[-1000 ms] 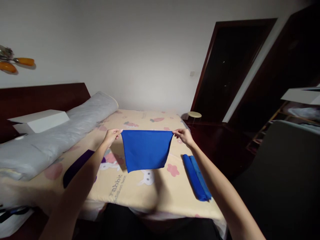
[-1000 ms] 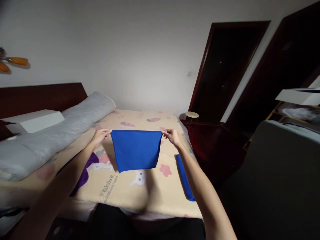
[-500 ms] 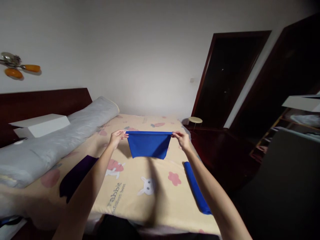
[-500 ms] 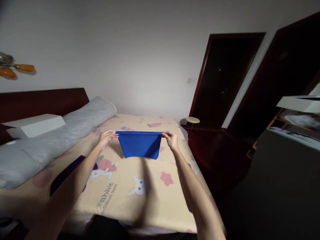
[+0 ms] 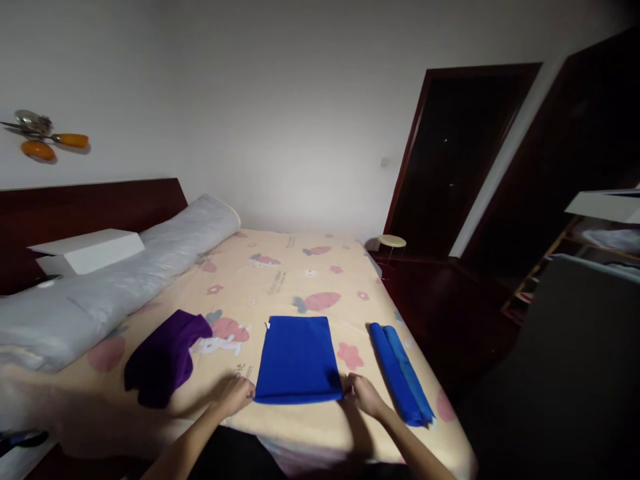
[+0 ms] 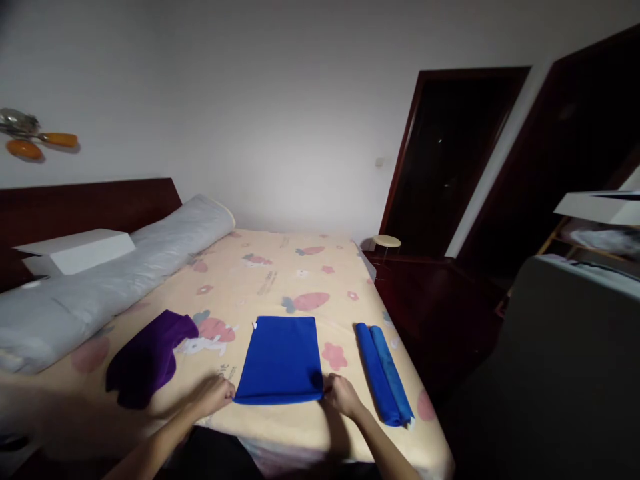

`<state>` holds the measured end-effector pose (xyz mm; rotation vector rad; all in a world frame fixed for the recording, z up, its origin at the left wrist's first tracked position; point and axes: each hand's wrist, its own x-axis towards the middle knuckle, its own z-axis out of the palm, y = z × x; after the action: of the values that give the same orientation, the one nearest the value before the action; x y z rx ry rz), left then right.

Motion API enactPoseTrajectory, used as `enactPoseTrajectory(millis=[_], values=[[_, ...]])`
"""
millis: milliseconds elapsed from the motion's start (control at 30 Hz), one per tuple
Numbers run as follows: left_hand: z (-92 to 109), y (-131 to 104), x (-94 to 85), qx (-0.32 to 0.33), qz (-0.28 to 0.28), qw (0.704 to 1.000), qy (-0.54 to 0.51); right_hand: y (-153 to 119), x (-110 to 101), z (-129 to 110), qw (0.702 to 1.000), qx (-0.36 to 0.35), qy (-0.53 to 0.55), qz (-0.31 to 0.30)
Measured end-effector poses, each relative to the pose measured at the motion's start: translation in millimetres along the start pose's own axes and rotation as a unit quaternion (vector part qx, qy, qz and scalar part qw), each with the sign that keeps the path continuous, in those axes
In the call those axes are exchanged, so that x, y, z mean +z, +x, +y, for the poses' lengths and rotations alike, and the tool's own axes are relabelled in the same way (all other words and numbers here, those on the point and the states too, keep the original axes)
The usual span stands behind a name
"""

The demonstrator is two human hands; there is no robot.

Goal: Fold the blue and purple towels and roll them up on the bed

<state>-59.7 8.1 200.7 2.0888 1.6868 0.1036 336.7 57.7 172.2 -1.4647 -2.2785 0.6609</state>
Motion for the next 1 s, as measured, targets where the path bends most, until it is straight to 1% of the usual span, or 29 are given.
enactPoseTrajectory(millis=[67, 133, 300, 433, 600, 700, 800, 900, 1000], values=[[-2, -1, 17.8, -0.012, -0.016, 0.998, 0.059, -9, 13, 4, 0.998, -0.006, -0.043, -0.038], [-6, 1, 29.7, -0.011, -0.022, 0.994, 0.105, -14, 21, 6, 0.994, -0.015, -0.079, -0.07], [-15, 4, 45.7, 0.015, -0.044, 0.984, 0.174, -20, 30, 6, 0.982, -0.033, -0.143, -0.117], [-20, -1, 51.9, 0.043, -0.061, 0.978, 0.195, -27, 34, 4, 0.972, -0.05, -0.174, -0.148], [-24, -7, 57.3, 0.064, -0.064, 0.975, 0.201, -34, 41, -2, 0.958, -0.087, -0.194, -0.192], [-24, -8, 60.8, 0.075, -0.07, 0.973, 0.206, -38, 44, -5, 0.953, -0.097, -0.201, -0.206], [-24, -9, 63.3, 0.084, -0.07, 0.971, 0.212, -41, 43, -5, 0.951, -0.099, -0.205, -0.209], [-22, -8, 62.5, 0.091, -0.068, 0.97, 0.213, -40, 41, -6, 0.953, -0.087, -0.208, -0.201], [-12, 3, 60.1, 0.099, -0.037, 0.974, 0.2, -30, 46, -17, 0.962, -0.071, -0.203, -0.168]])
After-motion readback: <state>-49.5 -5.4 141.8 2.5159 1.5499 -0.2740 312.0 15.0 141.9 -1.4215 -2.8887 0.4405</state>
